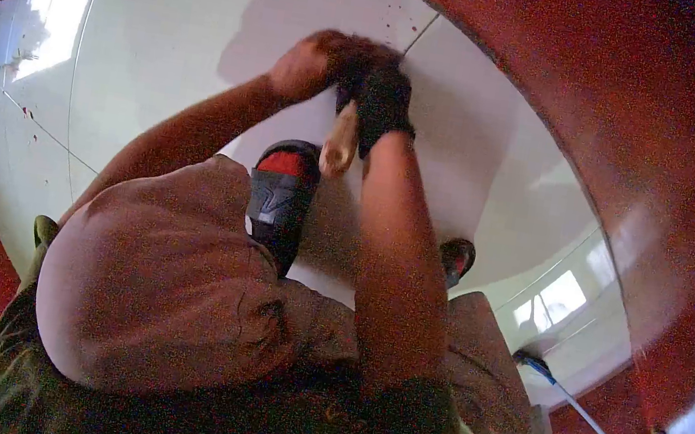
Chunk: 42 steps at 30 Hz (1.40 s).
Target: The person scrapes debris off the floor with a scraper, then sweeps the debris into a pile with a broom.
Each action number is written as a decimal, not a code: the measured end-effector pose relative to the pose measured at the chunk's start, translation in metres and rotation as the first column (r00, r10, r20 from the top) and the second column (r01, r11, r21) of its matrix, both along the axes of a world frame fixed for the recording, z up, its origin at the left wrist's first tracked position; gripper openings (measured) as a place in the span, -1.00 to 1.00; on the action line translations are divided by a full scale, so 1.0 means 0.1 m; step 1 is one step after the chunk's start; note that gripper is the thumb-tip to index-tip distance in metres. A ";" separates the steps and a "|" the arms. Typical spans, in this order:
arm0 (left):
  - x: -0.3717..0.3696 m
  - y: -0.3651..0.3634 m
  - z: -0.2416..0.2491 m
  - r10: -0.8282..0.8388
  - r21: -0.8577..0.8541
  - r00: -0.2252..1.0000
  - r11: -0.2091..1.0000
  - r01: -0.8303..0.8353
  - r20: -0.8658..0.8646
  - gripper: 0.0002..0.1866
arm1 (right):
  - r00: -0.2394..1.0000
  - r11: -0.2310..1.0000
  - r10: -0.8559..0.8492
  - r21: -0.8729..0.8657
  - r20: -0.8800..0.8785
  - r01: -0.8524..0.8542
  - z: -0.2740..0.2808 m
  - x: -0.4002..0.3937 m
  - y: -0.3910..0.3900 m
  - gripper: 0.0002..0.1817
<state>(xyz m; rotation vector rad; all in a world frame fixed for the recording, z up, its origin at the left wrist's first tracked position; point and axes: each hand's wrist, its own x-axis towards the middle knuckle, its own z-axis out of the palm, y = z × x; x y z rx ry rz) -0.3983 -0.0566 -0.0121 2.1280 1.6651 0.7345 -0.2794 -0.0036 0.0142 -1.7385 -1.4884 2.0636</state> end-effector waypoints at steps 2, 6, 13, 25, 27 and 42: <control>-0.06 0.13 0.00 0.012 0.063 1.000 0.998 -0.011 -0.003 -0.62 | 0.648 0.362 0.526 0.545 0.550 -0.756 -0.08 -0.10 0.24 -0.69; -0.01 0.07 0.04 -0.004 0.078 0.999 0.997 0.001 0.046 -0.60 | 0.833 0.635 0.415 0.539 0.366 -0.554 0.00 -0.02 0.09 -0.68; -0.12 0.35 -0.05 0.023 0.071 1.000 0.997 -0.022 -0.008 -0.64 | 0.818 0.777 0.503 0.269 0.277 -0.569 0.06 -0.12 0.44 -0.70; -0.02 0.43 -0.02 0.085 0.068 0.996 0.994 -0.083 -0.032 -0.66 | 0.903 0.840 0.398 0.331 0.164 -0.430 -0.23 -0.05 0.54 -0.75; 0.03 0.40 0.01 0.098 0.003 0.994 0.995 -0.098 0.048 -0.68 | 0.607 0.402 0.590 0.459 0.532 -0.792 0.14 -0.04 0.54 -0.75; 0.14 0.37 -0.09 0.138 -0.053 0.988 0.990 -0.134 0.076 -0.64 | 0.765 0.545 0.567 0.556 0.307 -0.627 -0.02 0.11 0.56 -0.68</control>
